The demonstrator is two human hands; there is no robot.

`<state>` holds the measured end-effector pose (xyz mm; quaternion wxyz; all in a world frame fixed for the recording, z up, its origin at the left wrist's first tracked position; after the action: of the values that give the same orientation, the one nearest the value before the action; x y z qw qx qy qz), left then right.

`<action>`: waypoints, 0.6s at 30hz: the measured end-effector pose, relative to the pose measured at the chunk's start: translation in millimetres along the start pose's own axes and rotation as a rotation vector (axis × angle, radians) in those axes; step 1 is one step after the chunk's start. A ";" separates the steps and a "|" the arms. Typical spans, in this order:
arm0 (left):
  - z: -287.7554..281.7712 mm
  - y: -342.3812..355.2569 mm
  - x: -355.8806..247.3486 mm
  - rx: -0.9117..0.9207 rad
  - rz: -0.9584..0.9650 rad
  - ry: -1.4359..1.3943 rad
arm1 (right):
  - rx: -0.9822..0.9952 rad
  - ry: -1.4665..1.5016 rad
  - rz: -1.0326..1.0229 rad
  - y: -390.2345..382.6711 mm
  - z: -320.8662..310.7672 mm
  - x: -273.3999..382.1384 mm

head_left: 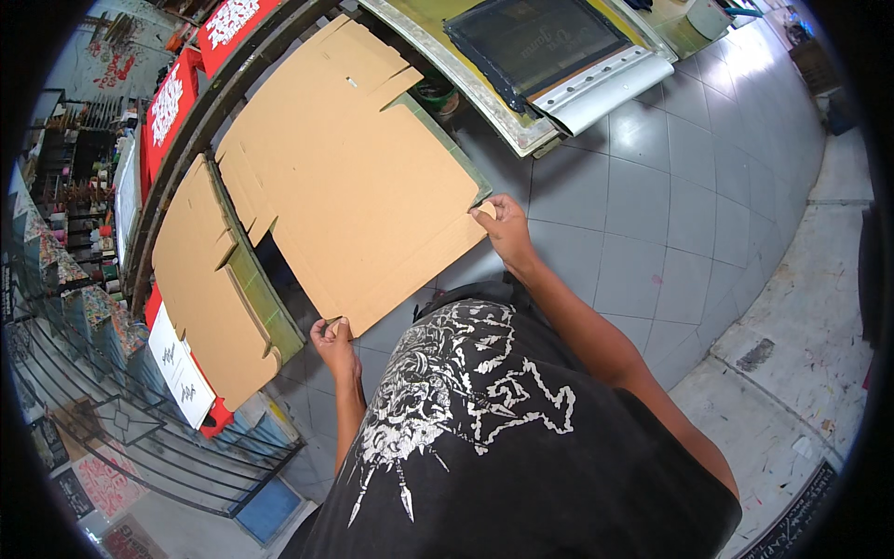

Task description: The person places a flat cardboard sheet on a printing station, aligns a screen over it, and uses a squeegee to apply ink through the screen, then removes the cardboard to place it on a stack.

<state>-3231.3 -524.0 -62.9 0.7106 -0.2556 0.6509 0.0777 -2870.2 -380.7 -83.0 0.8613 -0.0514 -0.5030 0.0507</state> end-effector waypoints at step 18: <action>0.3 0.4 -0.6 -0.012 -0.018 0.014 | -0.021 -0.018 0.059 -0.7 -4.2 -5.5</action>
<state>-3231.3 -523.4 -62.4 0.7051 -0.2661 0.6531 0.0735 -2869.2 -382.3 -89.7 0.8544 -0.0747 -0.5093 0.0715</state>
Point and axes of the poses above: each hand's wrist, its own y-axis towards the middle knuckle, its own z-axis out of the palm, x = y × z, the point moved 3 cm from there along y, towards the middle knuckle, and after that the axes turned 10 degrees about x, right-handed, at the moved point
